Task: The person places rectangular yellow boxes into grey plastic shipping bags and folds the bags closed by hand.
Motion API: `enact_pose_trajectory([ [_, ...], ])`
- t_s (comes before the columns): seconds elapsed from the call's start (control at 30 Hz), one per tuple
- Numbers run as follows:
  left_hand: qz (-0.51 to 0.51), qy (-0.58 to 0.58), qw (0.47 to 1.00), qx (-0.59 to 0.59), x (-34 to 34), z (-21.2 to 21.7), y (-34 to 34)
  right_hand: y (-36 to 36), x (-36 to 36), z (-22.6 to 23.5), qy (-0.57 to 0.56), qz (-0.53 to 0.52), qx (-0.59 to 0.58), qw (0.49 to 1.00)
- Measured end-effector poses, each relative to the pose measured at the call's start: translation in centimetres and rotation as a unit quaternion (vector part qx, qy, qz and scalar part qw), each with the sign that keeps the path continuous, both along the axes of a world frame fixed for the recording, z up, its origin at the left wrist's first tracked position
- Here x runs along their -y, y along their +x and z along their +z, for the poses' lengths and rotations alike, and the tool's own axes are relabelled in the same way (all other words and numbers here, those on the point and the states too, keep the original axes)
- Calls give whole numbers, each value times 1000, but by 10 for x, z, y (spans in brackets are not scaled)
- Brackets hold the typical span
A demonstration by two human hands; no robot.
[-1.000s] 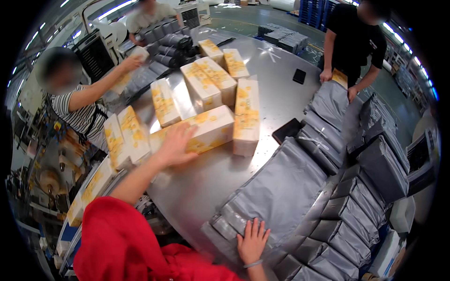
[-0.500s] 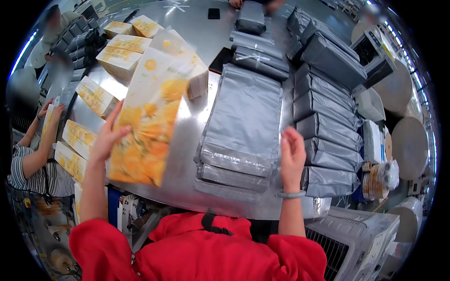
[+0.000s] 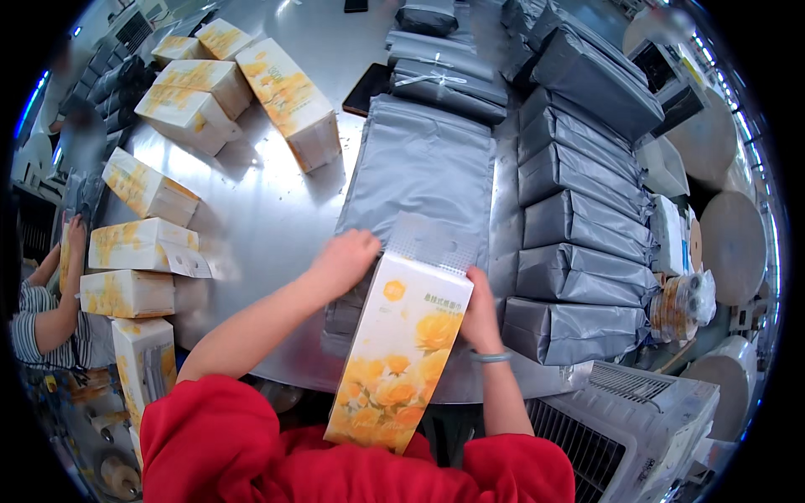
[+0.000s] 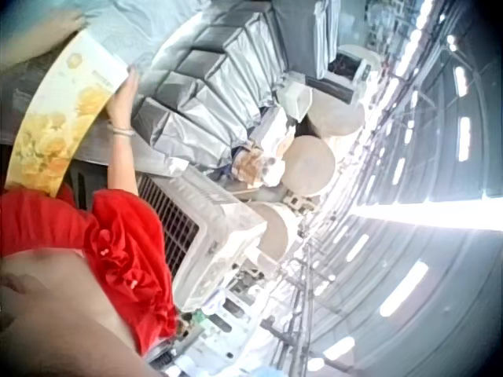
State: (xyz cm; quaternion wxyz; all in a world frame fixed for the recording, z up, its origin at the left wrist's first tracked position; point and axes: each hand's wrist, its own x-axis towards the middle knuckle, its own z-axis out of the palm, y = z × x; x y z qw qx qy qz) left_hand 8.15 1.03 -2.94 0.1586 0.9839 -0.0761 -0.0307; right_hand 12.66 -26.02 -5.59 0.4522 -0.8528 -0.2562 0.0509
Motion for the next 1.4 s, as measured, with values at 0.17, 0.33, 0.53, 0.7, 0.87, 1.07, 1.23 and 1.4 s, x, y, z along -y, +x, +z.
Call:
enact_pose_trajectory([
  [0.17,62,-239,959,142,-5,41,-4,0,-32,40,-30,-97,98,990],
  [0.33,132,-224,930,260,20,-5,-56,-37,-32,29,13,-124,176,976],
  [0.53,103,-43,994,-8,20,15,-89,-50,4,41,-232,10,67,970],
  [0.7,-101,-2,986,-136,30,-8,-204,-144,47,56,-251,234,34,939],
  [0.87,168,-83,982,-17,22,20,-161,-88,33,46,-165,11,-10,986],
  [1.07,243,-146,958,48,49,18,-236,-92,41,27,-113,-11,-136,984],
  [1.23,201,-215,956,4,87,-13,-256,-74,64,-28,-14,60,-194,979],
  [1.4,236,-257,936,36,79,-12,-268,-78,56,20,-183,65,-149,970],
])
